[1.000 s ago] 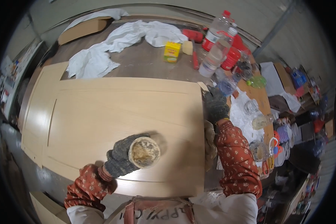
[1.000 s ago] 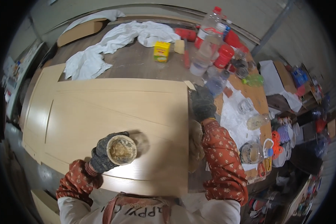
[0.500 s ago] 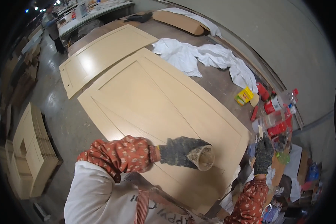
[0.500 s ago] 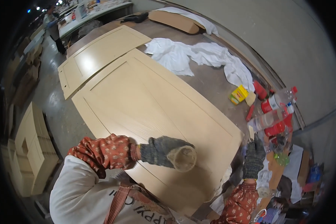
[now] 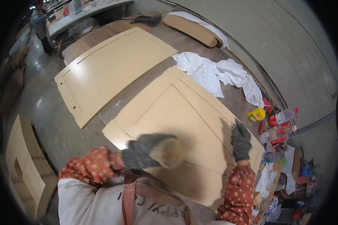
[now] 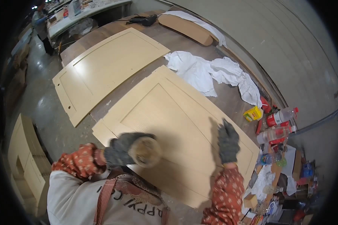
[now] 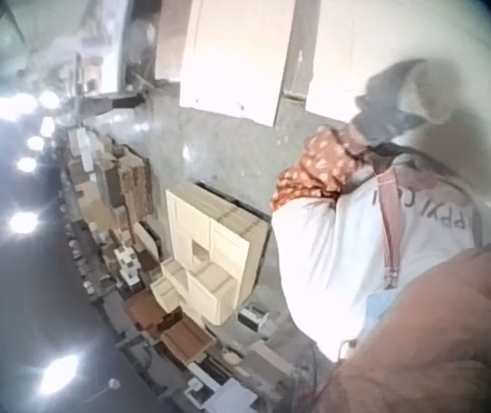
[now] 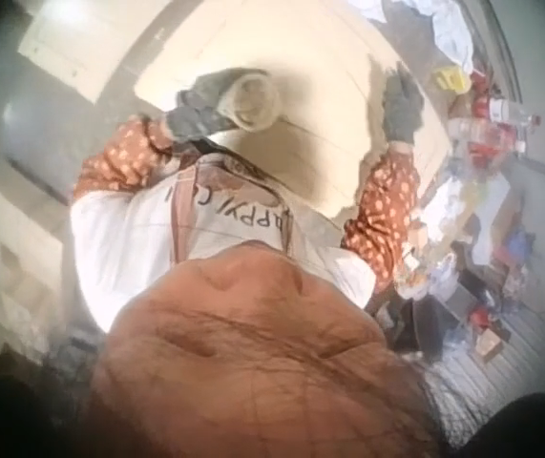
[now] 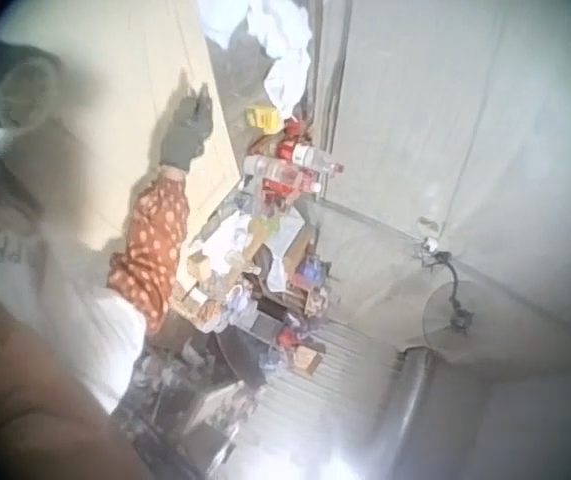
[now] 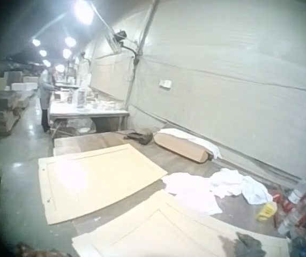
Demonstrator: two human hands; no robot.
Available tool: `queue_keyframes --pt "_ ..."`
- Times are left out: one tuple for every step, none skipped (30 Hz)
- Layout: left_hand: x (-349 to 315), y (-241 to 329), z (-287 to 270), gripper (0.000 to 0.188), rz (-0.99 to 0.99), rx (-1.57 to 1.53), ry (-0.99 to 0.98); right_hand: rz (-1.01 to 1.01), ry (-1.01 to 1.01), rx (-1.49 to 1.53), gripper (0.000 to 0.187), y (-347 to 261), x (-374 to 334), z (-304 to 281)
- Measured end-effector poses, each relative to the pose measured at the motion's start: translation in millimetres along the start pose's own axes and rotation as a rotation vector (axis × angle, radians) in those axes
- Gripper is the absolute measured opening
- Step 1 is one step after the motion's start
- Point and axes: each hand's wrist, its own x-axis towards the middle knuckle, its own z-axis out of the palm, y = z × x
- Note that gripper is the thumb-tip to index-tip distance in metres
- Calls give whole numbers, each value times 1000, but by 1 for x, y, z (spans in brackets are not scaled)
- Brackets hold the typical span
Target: The person applies a substance from a cup to wooden panels using a small applicator, spreads it with a sponge, and wipes the surface with a cloth.
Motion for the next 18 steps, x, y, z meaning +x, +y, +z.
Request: queue_keyframes --pt "-17 8 -26 61 -103 30 127 -58 -14 -23 33 -3 9 24" --pt "-24 23 -49 62 -66 564 170 -121 -42 -44 32 -4 20 52" --pt "-38 16 -74 64 66 499 260 -173 -51 -58 32 -11 28 79" --pt "-54 18 -88 69 -44 540 288 -226 -63 -74 33 -20 33 102" --pt "-63 20 -98 70 -82 394 349 -222 -64 -90 33 -27 39 122" --pt "-72 22 -100 71 -124 248 422 -252 -86 -172 34 -32 44 140" --pt "-76 24 -103 71 -123 228 422 -280 -95 -259 34 -40 50 153" --pt "-78 25 -105 71 -122 311 426 -277 -98 -280 34 -49 55 163" --pt "-80 28 -106 70 -120 399 433 -302 -98 -360 36 -58 61 172" --pt "-89 25 -109 70 -110 379 450 -341 -104 -446 37 -72 62 187" --pt "-98 22 -111 69 -98 401 429 -225 -178 -432 39 -89 61 197" --pt "-101 23 -111 68 -97 428 394 -224 -182 -446 39 -89 68 204" --pt "-101 25 -110 67 -89 338 415 -248 -172 -481 39 -85 76 210" --pt "-103 22 -111 67 -86 326 417 -273 -160 -515 39 -84 82 215" --pt "-106 18 -113 69 -44 284 418 -313 -152 -552 39 -91 84 222" --pt "-108 15 -114 70 -2 244 416 -314 -155 -560 39 -90 88 227" --pt "-108 15 -114 74 26 130 401 -355 -162 -565 40 -87 93 232" --pt "-110 12 -111 74 27 122 405 -395 -174 -569 40 -87 95 236"
